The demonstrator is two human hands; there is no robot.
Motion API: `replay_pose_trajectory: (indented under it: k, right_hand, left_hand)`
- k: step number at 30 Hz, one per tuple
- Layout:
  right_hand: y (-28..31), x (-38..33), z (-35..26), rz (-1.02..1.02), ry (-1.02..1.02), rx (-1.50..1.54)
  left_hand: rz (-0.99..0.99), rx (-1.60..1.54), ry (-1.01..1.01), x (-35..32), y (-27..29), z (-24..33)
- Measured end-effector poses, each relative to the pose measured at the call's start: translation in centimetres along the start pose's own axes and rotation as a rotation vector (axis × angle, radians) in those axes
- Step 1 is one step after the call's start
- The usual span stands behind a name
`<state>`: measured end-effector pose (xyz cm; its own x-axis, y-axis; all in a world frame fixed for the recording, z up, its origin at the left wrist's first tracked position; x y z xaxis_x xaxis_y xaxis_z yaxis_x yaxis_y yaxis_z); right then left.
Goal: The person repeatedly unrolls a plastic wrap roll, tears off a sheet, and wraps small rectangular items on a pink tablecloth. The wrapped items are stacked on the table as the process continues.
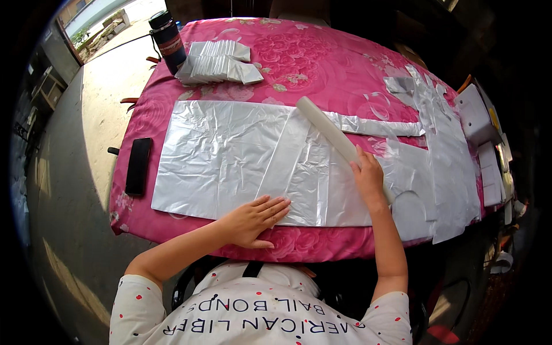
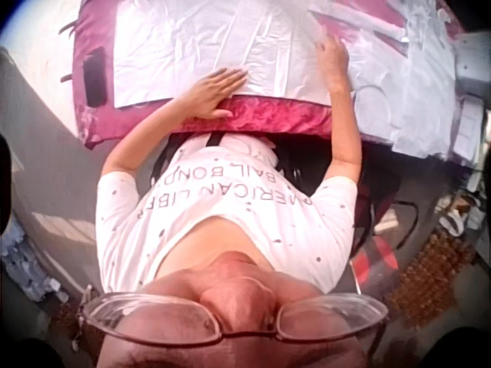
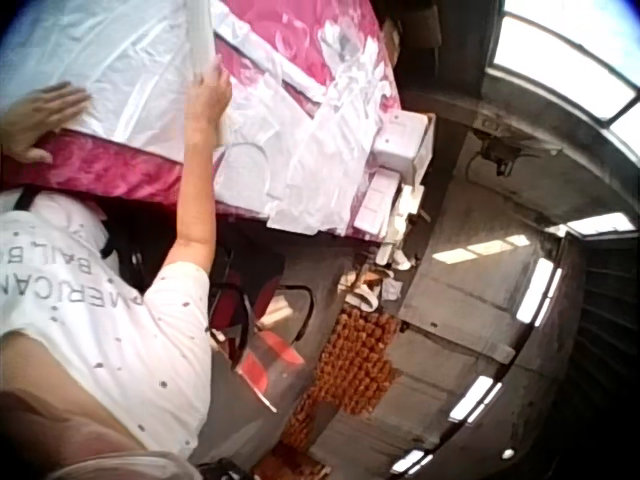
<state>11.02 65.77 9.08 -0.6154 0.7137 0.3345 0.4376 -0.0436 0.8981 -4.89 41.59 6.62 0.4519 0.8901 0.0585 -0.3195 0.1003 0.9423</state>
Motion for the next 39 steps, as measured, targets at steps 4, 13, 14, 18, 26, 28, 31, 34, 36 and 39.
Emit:
replay_pose_trajectory:
  k: [4, 13, 14, 18, 26, 28, 31, 34, 36, 39]
  right_hand:
    - [1.2, -1.8, -3.7, -0.192, 0.061, 0.286]
    - [-1.3, -1.7, -11.8, -0.325, 0.449, 0.345]
    - [-2.0, -0.5, -11.8, -0.289, 0.442, 0.342]
    - [-4.8, 5.9, -11.2, -0.147, 0.397, 0.268]
    - [-3.6, 4.4, -14.5, -0.212, 0.533, 0.487]
    - [-3.9, -0.2, -15.6, -0.487, 0.57, 0.569]
    - [-3.9, -4.5, -16.4, -0.474, 0.715, 0.494]
    - [-3.5, -5.8, -16.7, -0.452, 0.693, 0.432]
    - [-3.1, -5.8, -16.9, -0.422, 0.678, 0.423]
    - [-3.6, -5.9, -16.4, -0.345, 0.638, 0.426]
  left_hand:
    - [0.049, 0.02, 0.158, -0.3, -0.5, 0.2]
    - [0.09, 0.038, 0.395, -0.3, -3.3, 4.7]
    - [0.076, 0.053, 0.399, -0.3, -3.3, 4.7]
    - [0.056, 0.061, 0.374, -0.1, -3.1, 4.5]
    - [0.215, -0.127, 0.073, -2.9, -1.3, 3.3]
    - [0.263, -0.079, 0.047, -3.3, -0.8, 3.1]
    - [0.31, 0.002, 0.008, -3.2, -0.1, 3.0]
    - [0.342, -0.031, -0.028, -3.2, 0.1, 3.1]
    - [0.405, -0.156, -0.006, -3.0, 0.4, 3.1]
    - [0.421, -0.519, 0.086, -2.8, 1.2, 2.4]
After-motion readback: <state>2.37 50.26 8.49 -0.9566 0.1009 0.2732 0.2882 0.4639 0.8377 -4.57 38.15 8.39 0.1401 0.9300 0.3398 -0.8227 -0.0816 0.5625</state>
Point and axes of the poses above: each hand's wrist, its own x-axis towards the middle knuckle, its own y-axis out of the back of the hand, z = x × y, the point moved 6 cm from there along x, towards the middle knuckle, and after that the axes turned 2 degrees about -z, right-handed, at the moved point
